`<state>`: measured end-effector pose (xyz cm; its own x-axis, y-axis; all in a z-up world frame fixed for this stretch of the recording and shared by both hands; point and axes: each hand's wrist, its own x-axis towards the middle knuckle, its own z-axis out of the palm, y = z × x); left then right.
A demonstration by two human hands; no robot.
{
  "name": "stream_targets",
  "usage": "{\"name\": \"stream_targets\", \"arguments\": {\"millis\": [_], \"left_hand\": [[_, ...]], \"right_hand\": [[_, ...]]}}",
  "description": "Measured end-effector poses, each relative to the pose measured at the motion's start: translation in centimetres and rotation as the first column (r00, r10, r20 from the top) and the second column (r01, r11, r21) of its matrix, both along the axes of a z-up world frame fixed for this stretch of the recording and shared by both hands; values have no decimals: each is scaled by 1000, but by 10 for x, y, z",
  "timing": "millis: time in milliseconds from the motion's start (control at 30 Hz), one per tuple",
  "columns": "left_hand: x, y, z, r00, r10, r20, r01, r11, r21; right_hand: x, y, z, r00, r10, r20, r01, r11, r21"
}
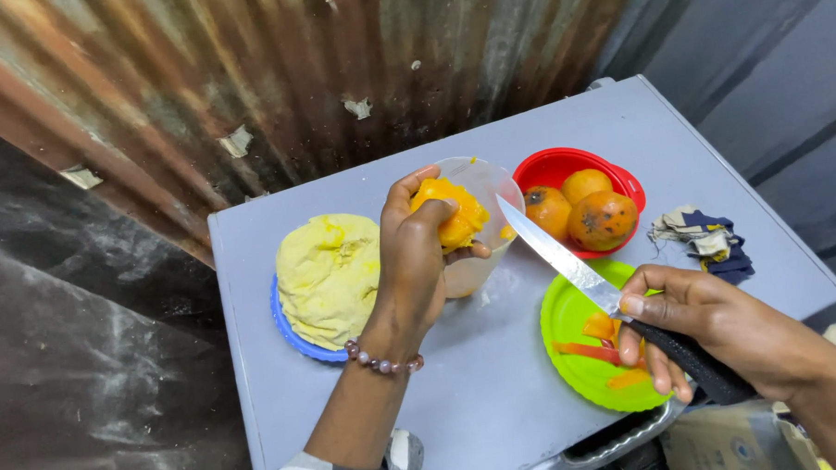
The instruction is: The person holds a mango in their left hand and uses a knife in their right hand to slice the fruit into a clear plastic container. The person continues to cut the mango into smaller pieces, placing them into the container while other whole mangoes sit in a red bowl nearby.
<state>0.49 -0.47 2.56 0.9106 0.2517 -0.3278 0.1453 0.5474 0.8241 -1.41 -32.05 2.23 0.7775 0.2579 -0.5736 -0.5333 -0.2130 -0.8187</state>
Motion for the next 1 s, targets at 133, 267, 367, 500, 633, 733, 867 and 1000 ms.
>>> {"name": "stream_targets", "arguments": {"millis": [133,267,367,500,633,733,867,1000], "left_hand": [[-2,5,-2,999,-27,25,28,999,-38],[-4,9,-7,996,-69,58,74,993,-87],[-2,9,-10,994,-73,77,80,993,-82],[4,0,-18,988,24,154,-10,996,-86],[1,-13,-4,991,119,55,-89,920,-383],[8,-20,-15,980,172,94,-119,904,-411],[27,-15,-36,947,166,276,-49,922,-385],[24,-8,-29,951,153,269,-65,948,-312]], "right_hand": [[-15,-16,1,999,8,35,-8,1000,-2],[-32,-3,17,977,-118,178,142,982,-128],[-42,24,18,928,-212,308,247,966,-78],[-50,72,9,874,-271,402,271,961,59],[-33,126,10,849,-353,394,276,931,238],[-7,153,14,827,-409,386,305,903,303],[40,164,-3,745,-440,502,196,863,466],[64,170,-16,749,-452,485,218,858,464]]}}
